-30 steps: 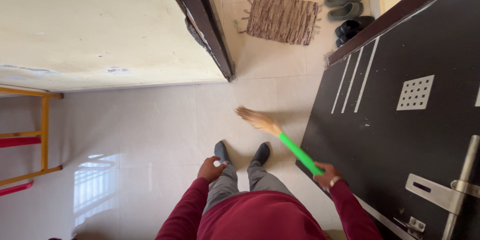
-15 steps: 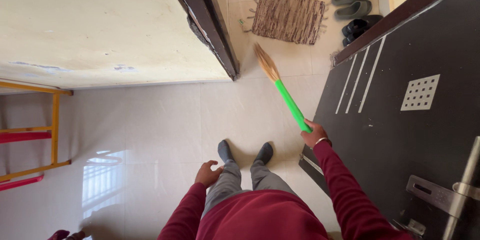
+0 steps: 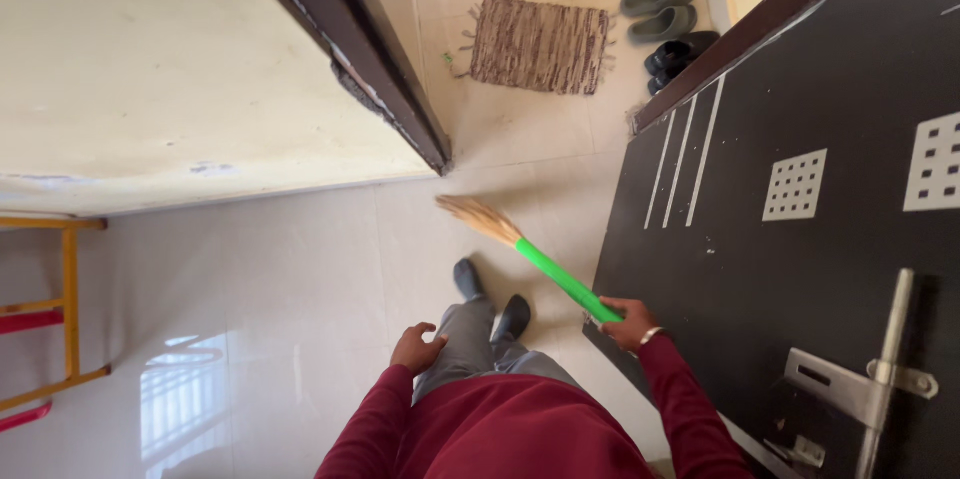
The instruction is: The person sweeps a tiled floor with a green-handled broom, moving from a bedroom area past a bed and shelf, through a doorway, and into an entryway. They lift a doormat to sweep underneath it and continue sweeping around several pairs of shoes.
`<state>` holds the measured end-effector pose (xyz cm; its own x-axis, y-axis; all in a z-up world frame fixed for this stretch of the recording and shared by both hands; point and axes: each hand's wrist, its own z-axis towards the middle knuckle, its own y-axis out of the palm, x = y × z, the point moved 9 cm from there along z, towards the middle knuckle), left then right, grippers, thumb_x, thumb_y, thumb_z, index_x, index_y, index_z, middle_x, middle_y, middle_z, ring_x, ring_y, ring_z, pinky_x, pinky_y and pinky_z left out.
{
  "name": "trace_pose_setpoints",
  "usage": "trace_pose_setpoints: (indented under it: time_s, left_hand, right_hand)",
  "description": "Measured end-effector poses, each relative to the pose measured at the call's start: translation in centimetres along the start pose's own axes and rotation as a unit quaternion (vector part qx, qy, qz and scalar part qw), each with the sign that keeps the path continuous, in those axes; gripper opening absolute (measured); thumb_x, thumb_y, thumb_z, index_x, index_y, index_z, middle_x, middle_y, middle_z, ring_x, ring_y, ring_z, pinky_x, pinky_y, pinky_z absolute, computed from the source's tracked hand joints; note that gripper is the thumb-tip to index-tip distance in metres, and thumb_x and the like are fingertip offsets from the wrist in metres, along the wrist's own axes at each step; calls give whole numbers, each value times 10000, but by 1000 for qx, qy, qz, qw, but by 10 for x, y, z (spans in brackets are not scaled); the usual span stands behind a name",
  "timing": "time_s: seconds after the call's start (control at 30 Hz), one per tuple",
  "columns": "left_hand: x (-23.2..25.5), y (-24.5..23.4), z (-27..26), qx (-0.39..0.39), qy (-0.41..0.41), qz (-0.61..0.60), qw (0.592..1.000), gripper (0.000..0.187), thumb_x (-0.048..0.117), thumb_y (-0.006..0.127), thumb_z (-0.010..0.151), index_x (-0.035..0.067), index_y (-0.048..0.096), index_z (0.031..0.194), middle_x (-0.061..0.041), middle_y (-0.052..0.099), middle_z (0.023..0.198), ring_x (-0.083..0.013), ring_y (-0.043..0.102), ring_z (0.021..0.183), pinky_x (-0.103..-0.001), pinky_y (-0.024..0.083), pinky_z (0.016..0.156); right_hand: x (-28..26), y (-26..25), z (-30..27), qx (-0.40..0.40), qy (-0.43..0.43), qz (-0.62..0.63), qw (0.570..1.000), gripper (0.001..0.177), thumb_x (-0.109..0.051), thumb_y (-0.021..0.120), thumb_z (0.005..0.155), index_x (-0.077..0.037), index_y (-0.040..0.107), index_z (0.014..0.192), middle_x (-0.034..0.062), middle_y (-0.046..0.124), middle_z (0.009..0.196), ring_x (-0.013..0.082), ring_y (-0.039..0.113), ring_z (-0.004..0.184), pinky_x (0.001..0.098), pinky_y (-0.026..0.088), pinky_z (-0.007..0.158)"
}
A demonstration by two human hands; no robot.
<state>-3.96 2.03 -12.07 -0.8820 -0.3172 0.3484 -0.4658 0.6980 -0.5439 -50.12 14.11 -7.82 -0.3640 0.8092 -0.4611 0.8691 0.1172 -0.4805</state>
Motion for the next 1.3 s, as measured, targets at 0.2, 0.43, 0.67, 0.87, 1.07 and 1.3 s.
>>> trace_pose_setpoints:
  time_s: [0.2, 0.43, 0.67, 0.87, 1.07, 1.3]
  left_hand:
    - [19, -14, 29, -6, -10, 4, 1000, 561, 473, 724, 867, 130, 672, 1308, -168, 608, 1403, -331, 579, 1320, -424, 471, 1107]
    - [84, -47, 79, -1, 1, 4, 1000, 568, 475, 732, 856, 111, 691, 1289, -191, 670, 1341, -343, 619, 1282, -425, 493, 1088]
    - [165, -86, 145, -17, 33, 14, 999, 563, 492, 737, 845, 140, 692, 1282, -198, 652, 1325, -350, 624, 1260, -428, 494, 1082]
    - [231, -116, 208, -25, 53, 47, 997, 561, 493, 739, 845, 145, 690, 1283, -193, 638, 1345, -351, 585, 1295, -437, 470, 1096]
    - [309, -133, 256, -44, 55, 59, 996, 563, 503, 727, 851, 161, 678, 1295, -181, 638, 1350, -340, 602, 1281, -429, 467, 1099]
    - [411, -165, 288, -14, 54, 59, 997, 573, 514, 752, 828, 140, 701, 1259, -161, 663, 1338, -330, 601, 1291, -407, 469, 1102]
  right_hand:
    - [-40, -5, 79, 39, 3, -87, 995, 622, -228, 821, 746, -266, 695, 1353, 122, 743, 1245, 303, 714, 1142, 393, 559, 983]
    - [-127, -53, 150, 45, 11, -82, 996, 623, -213, 779, 785, -311, 661, 1388, 150, 727, 1249, 318, 701, 1130, 405, 550, 976]
    - [-157, -85, 154, 18, -4, -40, 999, 620, -181, 769, 783, -262, 659, 1388, 147, 747, 1237, 292, 755, 1090, 380, 583, 965]
    - [-174, -125, 131, -6, -15, -31, 999, 621, -160, 808, 797, -216, 644, 1393, 150, 727, 1268, 270, 719, 1143, 364, 558, 982]
    - [-205, -200, 124, -67, 56, 58, 995, 667, -139, 801, 828, -247, 593, 1453, 137, 773, 1049, 175, 677, 710, 332, 545, 647]
    - [-230, -290, 200, -104, 68, 160, 979, 676, -70, 776, 850, -198, 581, 1485, 100, 683, 794, 131, 483, 470, 311, 416, 423]
